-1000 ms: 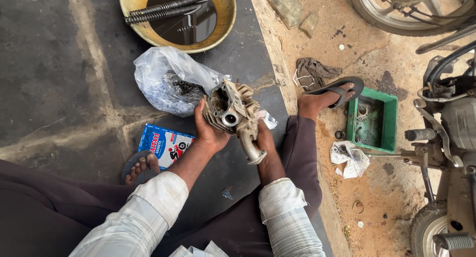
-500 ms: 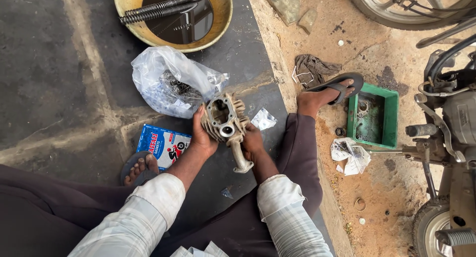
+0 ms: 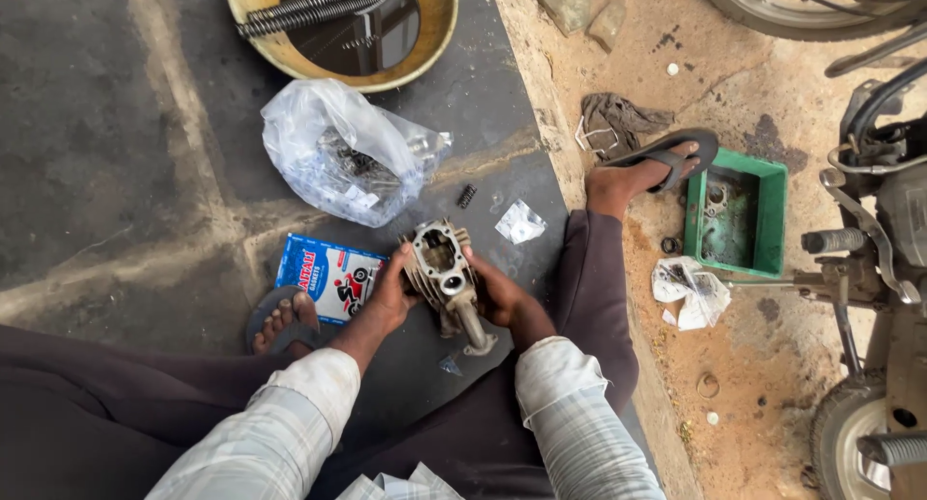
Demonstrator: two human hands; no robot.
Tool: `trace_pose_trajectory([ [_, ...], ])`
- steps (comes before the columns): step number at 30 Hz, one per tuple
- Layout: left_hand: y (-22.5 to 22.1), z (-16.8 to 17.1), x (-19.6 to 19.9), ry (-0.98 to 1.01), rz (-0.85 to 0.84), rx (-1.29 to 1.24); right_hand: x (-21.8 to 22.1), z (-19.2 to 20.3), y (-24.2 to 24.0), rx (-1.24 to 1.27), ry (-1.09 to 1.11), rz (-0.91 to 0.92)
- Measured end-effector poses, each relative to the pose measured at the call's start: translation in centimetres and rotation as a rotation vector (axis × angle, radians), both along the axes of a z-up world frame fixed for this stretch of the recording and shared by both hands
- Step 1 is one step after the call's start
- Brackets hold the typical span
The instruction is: The recorder is repairing a motorcycle engine cylinder head by cleaning and inspecting the valves and springs.
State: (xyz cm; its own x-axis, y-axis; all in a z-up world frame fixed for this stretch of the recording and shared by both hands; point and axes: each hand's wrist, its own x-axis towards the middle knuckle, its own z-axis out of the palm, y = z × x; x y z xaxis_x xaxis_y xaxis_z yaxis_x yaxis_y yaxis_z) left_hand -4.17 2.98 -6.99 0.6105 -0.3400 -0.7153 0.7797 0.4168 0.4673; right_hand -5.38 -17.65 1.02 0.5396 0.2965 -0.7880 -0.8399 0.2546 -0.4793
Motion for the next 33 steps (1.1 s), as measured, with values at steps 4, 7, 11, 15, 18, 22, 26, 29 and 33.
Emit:
trace_pose_trajectory([
  [4, 0.9, 1.1, 1.3, -0.018, 0.020, 0.038, 0.0, -1.0, 1.5, 0.179, -0.061, -0.136],
  [7, 2.3, 0.4, 3.2, -0.107, -0.007, 0.102, 1.7, 0.6, 3.8, 0.096, -0.207, -0.205],
  [11, 3.3, -1.6, 4.0, -0.096, -0.035, 0.050, 2.3, 2.5, 5.3, -0.178, -0.224, -0.222],
  [15, 3.6, 1.1, 4.9, -0.046, -0.202, 0.174, 2.2, 0.2, 4.1, -0.150, -0.168, -0.144],
  [18, 3.9, 5.2, 6.5, -0.193, -0.401, 0.514, 2.5, -0.2, 3.6, -0.213, -0.123, -0.095],
  [22, 3.1, 7.3, 7.4, -0.781, -0.444, 1.220, 3.6, 0.7, 3.9, -0.268, -0.151, 0.013],
  [26, 1.3, 11.6, 7.2, -0.774, -0.726, 1.276, 3.7, -0.9, 3.8, -0.403, -0.339, 0.215],
  [29, 0.5, 11.3, 7.3, -0.706, -0.765, 1.294, 3.6, 0.0, 3.4, -0.479, -0.390, 0.246],
  [33, -0.5, 10.8, 7.5, -0.696, -0.799, 1.340, 3.9, 2.1, 2.8, -0.775, -0.367, 0.419],
])
